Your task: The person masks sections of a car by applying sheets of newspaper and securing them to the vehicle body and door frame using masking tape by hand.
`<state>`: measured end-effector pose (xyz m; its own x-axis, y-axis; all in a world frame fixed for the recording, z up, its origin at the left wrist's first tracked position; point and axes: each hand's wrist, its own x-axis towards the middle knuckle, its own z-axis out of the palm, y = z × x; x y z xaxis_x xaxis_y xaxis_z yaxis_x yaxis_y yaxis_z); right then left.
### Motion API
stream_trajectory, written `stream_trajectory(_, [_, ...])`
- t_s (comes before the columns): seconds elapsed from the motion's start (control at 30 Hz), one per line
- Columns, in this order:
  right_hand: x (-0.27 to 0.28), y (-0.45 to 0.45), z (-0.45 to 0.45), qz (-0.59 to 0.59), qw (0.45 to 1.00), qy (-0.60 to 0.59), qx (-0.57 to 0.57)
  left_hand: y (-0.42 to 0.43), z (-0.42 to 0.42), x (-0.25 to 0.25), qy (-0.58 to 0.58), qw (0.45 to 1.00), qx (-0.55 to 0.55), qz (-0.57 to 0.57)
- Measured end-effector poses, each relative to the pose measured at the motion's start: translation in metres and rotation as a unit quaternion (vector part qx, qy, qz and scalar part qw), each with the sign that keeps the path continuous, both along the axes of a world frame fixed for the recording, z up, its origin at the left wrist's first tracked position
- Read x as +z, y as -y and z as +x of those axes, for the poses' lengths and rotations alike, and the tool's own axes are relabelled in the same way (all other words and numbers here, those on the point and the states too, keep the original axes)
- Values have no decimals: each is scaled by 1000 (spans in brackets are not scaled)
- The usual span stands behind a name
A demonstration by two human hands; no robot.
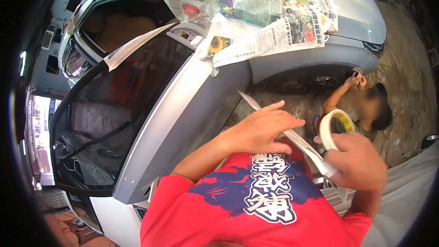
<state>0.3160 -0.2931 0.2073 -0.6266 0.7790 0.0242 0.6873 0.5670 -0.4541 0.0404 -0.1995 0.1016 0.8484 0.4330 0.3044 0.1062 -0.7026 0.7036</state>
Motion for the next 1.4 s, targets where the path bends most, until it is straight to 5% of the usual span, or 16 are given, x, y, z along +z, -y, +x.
stream_trajectory(0.33, [56,-77,27,2,988,-143,-52,41,-37,59,35,961,272,34])
stream_trajectory(0.47, [41,-90,34,-146,976,-157,-27,64,-85,98,51,909,413,22])
stream_trajectory(0.73, [-70,-153,-12,-102,961,-259,1,103,-190,129,78,735,661,125])
stream_trajectory(0.93, [-58,-206,-92,54,943,-327,-35,63,-260,122,25,666,705,242])
stream_trajectory(1.03, [-46,-236,-141,117,968,-211,-74,42,-296,99,-11,601,749,281])
stream_trajectory(1.27, [-70,-308,-272,209,930,-300,-46,-21,-370,83,7,435,799,415])
stream_trajectory(1.4, [-103,-327,-266,222,926,-299,-64,-47,-362,89,-4,415,779,471])
